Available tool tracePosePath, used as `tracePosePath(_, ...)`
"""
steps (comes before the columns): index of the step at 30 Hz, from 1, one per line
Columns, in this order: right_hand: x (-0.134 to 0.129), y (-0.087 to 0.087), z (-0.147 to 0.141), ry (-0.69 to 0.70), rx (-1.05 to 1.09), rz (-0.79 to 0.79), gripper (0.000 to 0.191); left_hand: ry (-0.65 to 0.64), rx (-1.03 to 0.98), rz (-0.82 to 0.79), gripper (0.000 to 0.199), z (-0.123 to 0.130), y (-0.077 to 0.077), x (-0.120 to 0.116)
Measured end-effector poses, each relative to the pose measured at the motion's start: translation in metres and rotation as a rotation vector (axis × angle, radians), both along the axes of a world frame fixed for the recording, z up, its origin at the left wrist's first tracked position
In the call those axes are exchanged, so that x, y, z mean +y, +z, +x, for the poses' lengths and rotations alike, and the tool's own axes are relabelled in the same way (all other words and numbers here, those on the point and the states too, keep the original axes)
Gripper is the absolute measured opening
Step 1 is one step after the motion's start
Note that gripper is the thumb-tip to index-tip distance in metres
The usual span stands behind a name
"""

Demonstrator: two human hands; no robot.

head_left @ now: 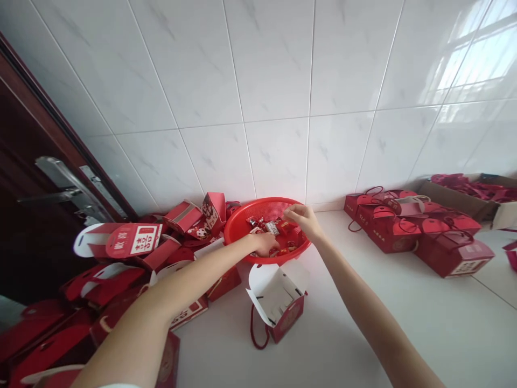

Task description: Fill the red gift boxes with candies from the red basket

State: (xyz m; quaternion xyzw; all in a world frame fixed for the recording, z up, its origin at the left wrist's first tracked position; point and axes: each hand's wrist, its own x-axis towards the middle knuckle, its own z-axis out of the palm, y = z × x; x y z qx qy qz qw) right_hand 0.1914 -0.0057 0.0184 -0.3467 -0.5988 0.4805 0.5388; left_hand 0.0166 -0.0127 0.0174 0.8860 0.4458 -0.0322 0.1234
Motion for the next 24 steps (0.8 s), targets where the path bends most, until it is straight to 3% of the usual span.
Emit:
tracePosePath(3, 0.003, -0.012, -0.004, 0.03, -0.034, -0.049, 0.031, -0.023, 0.125, -0.067, 0.019, 0.006, -0.008, 0.004)
tracePosePath(7, 0.004, -0.019, -0.003, 0.022, -0.025, -0.082, 0.026, 0.056, 0.143, -0.086, 0.015, 0.004, -0.01, 0.02)
tracePosePath(11, 0.007, -0.021, -0.002, 0.01, -0.033, -0.093, 0.02, 0.1, 0.007, -0.116, 0.008, -0.008, 0.0, 0.037)
tracePosePath(15, 0.011, -0.024, -0.002, -0.024, -0.063, -0.086, 0.016, 0.15, -0.167, -0.165, 0.027, -0.018, 0.009, 0.046)
tracePosePath(24, 0.015, -0.03, -0.002, -0.024, -0.089, -0.078, 0.012, 0.187, -0.355, -0.293, 0.036, -0.016, 0.002, 0.049)
